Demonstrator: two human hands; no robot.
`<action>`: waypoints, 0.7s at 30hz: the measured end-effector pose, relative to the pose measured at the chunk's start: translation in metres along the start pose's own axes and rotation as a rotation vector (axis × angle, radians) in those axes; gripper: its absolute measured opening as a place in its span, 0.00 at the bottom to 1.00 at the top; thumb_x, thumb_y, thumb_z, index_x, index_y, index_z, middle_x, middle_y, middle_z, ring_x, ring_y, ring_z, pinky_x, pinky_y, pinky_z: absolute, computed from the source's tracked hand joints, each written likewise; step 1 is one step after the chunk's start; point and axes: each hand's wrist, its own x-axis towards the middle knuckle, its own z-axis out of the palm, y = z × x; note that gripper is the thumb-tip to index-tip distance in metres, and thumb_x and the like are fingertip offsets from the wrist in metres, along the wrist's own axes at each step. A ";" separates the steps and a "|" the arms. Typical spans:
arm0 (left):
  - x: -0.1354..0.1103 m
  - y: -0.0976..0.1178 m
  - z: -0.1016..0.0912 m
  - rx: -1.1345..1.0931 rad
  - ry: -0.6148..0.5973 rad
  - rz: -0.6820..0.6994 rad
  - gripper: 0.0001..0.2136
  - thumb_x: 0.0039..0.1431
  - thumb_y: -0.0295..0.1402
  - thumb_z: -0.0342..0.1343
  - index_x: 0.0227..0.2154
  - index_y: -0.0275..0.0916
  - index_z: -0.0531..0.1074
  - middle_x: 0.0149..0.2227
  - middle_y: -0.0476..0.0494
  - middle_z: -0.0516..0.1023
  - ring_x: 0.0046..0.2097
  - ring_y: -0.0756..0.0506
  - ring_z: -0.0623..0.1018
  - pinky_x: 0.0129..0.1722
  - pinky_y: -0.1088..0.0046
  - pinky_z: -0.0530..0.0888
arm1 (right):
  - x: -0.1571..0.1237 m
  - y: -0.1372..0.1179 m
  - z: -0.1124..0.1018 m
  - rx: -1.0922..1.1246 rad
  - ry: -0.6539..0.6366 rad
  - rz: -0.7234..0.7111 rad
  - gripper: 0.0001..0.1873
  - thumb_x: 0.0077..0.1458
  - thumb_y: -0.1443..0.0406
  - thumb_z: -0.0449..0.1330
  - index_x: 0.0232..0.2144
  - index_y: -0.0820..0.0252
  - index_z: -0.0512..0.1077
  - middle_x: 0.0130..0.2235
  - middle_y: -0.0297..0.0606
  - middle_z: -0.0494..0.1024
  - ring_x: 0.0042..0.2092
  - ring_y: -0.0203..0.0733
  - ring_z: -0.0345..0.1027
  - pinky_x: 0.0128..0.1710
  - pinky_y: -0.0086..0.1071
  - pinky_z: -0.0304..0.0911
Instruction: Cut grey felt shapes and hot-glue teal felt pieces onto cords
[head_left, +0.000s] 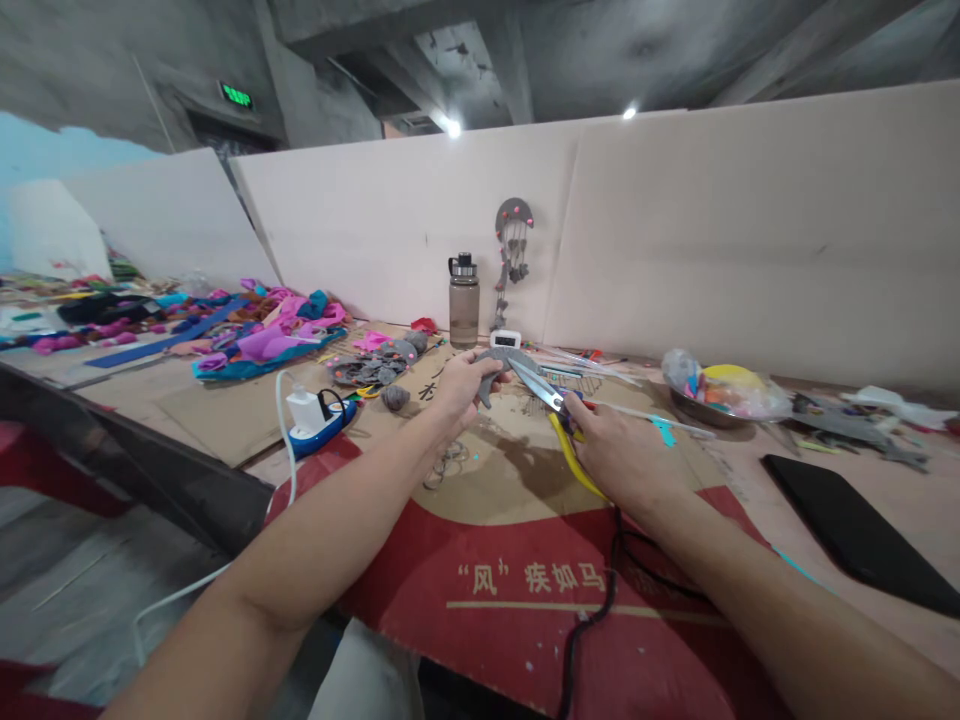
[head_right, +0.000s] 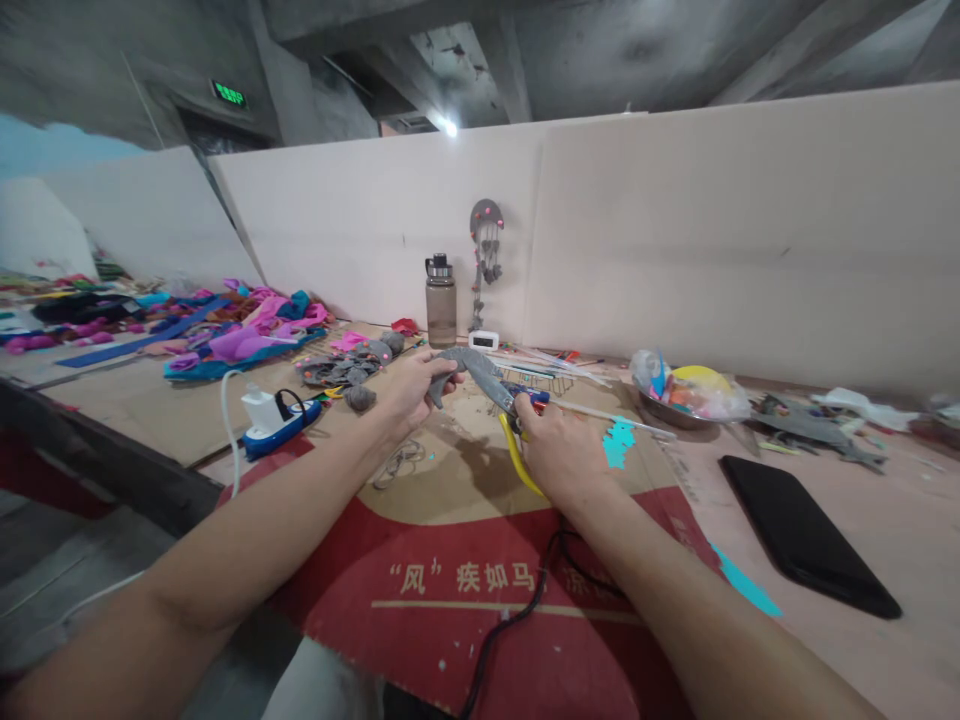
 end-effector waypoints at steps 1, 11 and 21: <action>0.000 0.000 0.000 -0.002 0.002 -0.001 0.03 0.48 0.21 0.57 0.26 0.33 0.70 0.22 0.45 0.75 0.22 0.52 0.73 0.21 0.80 0.65 | 0.000 0.000 -0.001 0.011 0.000 0.007 0.21 0.62 0.65 0.47 0.55 0.56 0.66 0.41 0.48 0.79 0.35 0.49 0.74 0.28 0.32 0.54; 0.004 -0.006 0.001 -0.032 -0.005 -0.004 0.07 0.45 0.20 0.55 0.29 0.34 0.68 0.22 0.50 0.72 0.20 0.55 0.70 0.17 0.82 0.59 | 0.004 0.008 0.009 0.386 0.048 0.083 0.23 0.59 0.67 0.50 0.56 0.53 0.67 0.41 0.42 0.80 0.37 0.47 0.72 0.31 0.32 0.54; -0.007 -0.005 0.008 -0.014 -0.072 -0.027 0.09 0.46 0.20 0.58 0.32 0.34 0.68 0.25 0.47 0.75 0.23 0.52 0.74 0.20 0.79 0.67 | 0.004 0.003 0.012 0.179 0.035 0.061 0.21 0.61 0.64 0.50 0.55 0.59 0.66 0.44 0.49 0.76 0.42 0.53 0.72 0.34 0.36 0.57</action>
